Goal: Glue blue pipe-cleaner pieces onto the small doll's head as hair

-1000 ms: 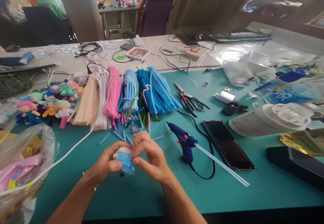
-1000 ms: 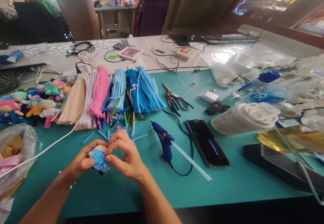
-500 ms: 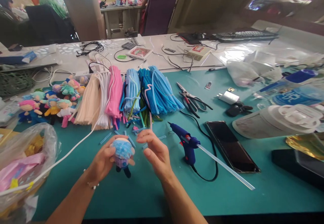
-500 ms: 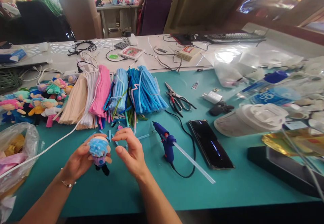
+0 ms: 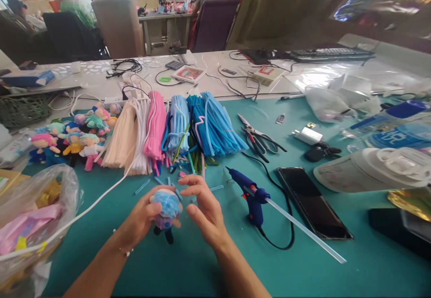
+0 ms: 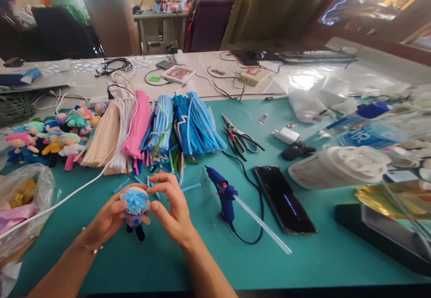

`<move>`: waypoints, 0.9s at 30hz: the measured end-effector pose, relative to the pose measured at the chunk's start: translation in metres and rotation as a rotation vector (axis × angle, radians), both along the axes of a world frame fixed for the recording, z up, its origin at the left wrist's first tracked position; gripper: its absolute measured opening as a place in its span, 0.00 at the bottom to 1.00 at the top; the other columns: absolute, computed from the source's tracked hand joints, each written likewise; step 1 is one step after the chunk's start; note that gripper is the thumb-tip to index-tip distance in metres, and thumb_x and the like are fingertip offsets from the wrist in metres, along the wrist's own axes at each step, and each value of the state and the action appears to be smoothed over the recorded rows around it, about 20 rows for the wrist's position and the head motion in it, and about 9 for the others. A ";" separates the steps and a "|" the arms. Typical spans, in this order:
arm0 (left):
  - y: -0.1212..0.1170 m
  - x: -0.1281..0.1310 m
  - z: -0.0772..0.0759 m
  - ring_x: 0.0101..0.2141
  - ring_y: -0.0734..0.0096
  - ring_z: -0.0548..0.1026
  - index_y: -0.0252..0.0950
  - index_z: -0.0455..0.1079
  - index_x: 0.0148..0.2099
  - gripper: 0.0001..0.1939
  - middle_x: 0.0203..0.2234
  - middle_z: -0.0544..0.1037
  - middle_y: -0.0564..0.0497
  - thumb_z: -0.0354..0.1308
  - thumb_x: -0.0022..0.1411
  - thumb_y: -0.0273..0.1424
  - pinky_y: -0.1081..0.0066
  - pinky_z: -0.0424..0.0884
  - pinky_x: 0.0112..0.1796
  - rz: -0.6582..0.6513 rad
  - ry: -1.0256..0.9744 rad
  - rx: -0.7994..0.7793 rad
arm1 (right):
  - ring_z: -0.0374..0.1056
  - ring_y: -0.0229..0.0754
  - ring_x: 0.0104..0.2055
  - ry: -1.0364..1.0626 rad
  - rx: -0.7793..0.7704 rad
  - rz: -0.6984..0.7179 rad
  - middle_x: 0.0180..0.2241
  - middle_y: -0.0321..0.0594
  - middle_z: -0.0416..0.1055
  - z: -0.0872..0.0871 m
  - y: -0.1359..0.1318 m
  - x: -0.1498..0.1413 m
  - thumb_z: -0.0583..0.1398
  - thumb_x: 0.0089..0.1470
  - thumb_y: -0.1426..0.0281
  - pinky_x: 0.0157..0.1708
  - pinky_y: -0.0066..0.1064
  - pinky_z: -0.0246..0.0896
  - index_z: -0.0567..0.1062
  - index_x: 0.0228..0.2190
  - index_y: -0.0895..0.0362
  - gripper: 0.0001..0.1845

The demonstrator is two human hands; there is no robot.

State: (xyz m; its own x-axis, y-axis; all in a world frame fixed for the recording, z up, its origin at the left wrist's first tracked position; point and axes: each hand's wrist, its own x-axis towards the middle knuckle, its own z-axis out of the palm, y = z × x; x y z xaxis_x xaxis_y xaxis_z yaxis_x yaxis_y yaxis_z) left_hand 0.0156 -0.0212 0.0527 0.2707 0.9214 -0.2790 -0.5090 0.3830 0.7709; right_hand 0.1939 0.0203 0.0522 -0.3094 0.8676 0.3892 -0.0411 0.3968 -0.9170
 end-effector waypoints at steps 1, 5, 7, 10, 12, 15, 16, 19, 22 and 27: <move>0.000 -0.001 0.002 0.31 0.63 0.79 0.34 0.73 0.50 0.27 0.33 0.81 0.45 0.69 0.53 0.43 0.65 0.77 0.34 -0.022 0.011 0.003 | 0.68 0.53 0.51 0.005 0.001 0.004 0.44 0.47 0.72 0.001 0.000 0.000 0.56 0.61 0.48 0.54 0.50 0.64 0.76 0.35 0.52 0.21; -0.001 -0.002 0.008 0.28 0.65 0.80 0.33 0.74 0.48 0.29 0.31 0.81 0.46 0.71 0.50 0.47 0.69 0.76 0.30 -0.154 0.060 -0.008 | 0.69 0.51 0.48 0.006 -0.001 0.049 0.41 0.45 0.73 0.002 0.001 0.001 0.58 0.61 0.49 0.55 0.50 0.63 0.75 0.31 0.51 0.20; -0.001 -0.001 0.007 0.26 0.65 0.79 0.33 0.74 0.48 0.29 0.31 0.81 0.46 0.70 0.51 0.49 0.70 0.75 0.29 -0.151 0.061 -0.022 | 0.69 0.50 0.48 0.026 0.001 0.061 0.41 0.45 0.73 0.001 0.001 0.001 0.58 0.61 0.50 0.55 0.49 0.63 0.76 0.32 0.51 0.19; -0.001 0.002 0.001 0.30 0.62 0.80 0.33 0.73 0.52 0.32 0.32 0.81 0.44 0.66 0.55 0.51 0.67 0.76 0.32 -0.032 0.016 -0.052 | 0.70 0.50 0.48 0.090 -0.036 0.008 0.42 0.44 0.74 -0.002 0.002 0.001 0.58 0.63 0.52 0.54 0.47 0.64 0.76 0.34 0.51 0.17; 0.000 0.002 -0.003 0.33 0.61 0.79 0.33 0.70 0.57 0.34 0.34 0.81 0.43 0.63 0.58 0.52 0.64 0.76 0.37 0.055 -0.021 -0.081 | 0.71 0.50 0.48 0.100 -0.090 -0.045 0.42 0.45 0.74 -0.007 0.003 0.001 0.58 0.63 0.54 0.53 0.46 0.65 0.76 0.36 0.52 0.16; 0.005 0.001 -0.007 0.32 0.65 0.77 0.33 0.68 0.60 0.36 0.37 0.82 0.43 0.62 0.59 0.53 0.64 0.74 0.39 0.121 -0.089 -0.116 | 0.70 0.50 0.51 0.045 -0.167 -0.081 0.45 0.45 0.74 -0.015 0.004 -0.003 0.59 0.62 0.54 0.52 0.43 0.67 0.76 0.42 0.52 0.16; 0.007 0.000 -0.007 0.30 0.67 0.76 0.33 0.68 0.60 0.36 0.38 0.82 0.43 0.63 0.59 0.52 0.66 0.73 0.38 0.129 -0.108 -0.122 | 0.70 0.50 0.52 0.021 -0.186 -0.073 0.46 0.46 0.74 -0.017 0.003 -0.004 0.60 0.61 0.53 0.53 0.43 0.67 0.75 0.44 0.52 0.18; 0.010 -0.002 -0.005 0.30 0.69 0.75 0.34 0.69 0.59 0.33 0.39 0.82 0.44 0.67 0.55 0.43 0.70 0.70 0.33 0.130 -0.128 -0.117 | 0.70 0.51 0.54 -0.033 -0.241 -0.014 0.50 0.46 0.74 -0.023 0.001 -0.010 0.64 0.56 0.54 0.55 0.44 0.67 0.71 0.52 0.52 0.25; 0.011 0.000 0.000 0.36 0.62 0.78 0.34 0.70 0.59 0.33 0.40 0.81 0.44 0.68 0.50 0.32 0.67 0.71 0.38 0.104 -0.105 -0.069 | 0.72 0.49 0.52 -0.064 -0.281 0.041 0.53 0.47 0.72 -0.025 -0.002 -0.015 0.67 0.53 0.56 0.54 0.43 0.68 0.68 0.56 0.53 0.32; 0.013 0.006 0.000 0.38 0.57 0.79 0.32 0.76 0.49 0.22 0.36 0.81 0.44 0.70 0.50 0.32 0.64 0.72 0.39 0.120 -0.040 -0.072 | 0.73 0.47 0.49 -0.082 -0.283 0.067 0.50 0.44 0.75 -0.024 -0.004 -0.021 0.67 0.54 0.59 0.52 0.40 0.69 0.70 0.54 0.54 0.28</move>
